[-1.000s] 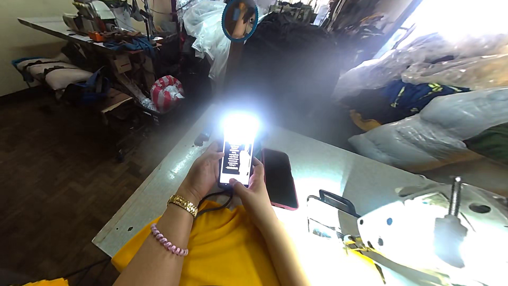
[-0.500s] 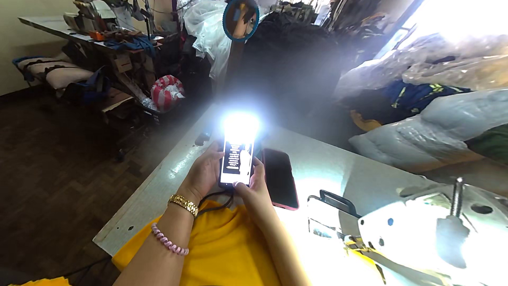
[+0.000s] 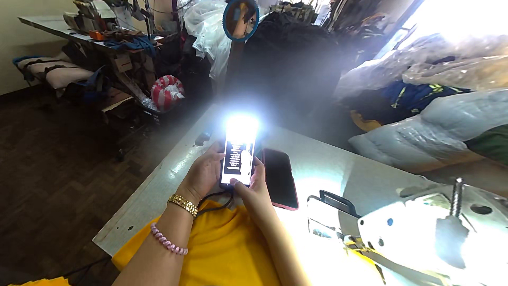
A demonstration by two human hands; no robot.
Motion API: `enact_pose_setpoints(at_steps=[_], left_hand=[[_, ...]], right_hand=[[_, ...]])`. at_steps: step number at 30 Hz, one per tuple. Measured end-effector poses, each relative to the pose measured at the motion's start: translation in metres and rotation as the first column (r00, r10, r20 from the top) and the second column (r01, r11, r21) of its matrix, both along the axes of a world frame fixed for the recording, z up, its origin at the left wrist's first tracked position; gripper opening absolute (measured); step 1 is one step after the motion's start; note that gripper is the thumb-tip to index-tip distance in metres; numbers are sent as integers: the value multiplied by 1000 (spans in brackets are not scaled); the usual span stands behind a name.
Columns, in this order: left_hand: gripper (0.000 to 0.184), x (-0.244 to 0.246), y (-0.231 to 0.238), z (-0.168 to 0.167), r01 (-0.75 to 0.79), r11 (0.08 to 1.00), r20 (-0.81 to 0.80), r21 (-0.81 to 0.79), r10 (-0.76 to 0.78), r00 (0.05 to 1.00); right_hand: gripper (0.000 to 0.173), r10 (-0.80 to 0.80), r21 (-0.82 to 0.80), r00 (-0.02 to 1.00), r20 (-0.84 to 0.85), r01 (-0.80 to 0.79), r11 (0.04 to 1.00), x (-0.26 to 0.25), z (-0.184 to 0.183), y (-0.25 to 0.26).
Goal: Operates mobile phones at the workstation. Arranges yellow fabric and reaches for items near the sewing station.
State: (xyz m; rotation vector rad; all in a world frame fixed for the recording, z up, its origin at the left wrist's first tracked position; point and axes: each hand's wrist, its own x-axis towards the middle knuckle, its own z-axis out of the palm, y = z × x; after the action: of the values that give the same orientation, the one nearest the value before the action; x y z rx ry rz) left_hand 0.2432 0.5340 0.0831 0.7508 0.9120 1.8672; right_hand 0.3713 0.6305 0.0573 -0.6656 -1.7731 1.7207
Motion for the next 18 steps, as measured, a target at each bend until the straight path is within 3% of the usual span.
enact_pose_setpoints(at_steps=[18], left_hand=[[56,-1,-1,-1,53,998,-13,22,-53,999]], right_hand=[[89,-50,38,999,21,49,998,-1,3,-4]])
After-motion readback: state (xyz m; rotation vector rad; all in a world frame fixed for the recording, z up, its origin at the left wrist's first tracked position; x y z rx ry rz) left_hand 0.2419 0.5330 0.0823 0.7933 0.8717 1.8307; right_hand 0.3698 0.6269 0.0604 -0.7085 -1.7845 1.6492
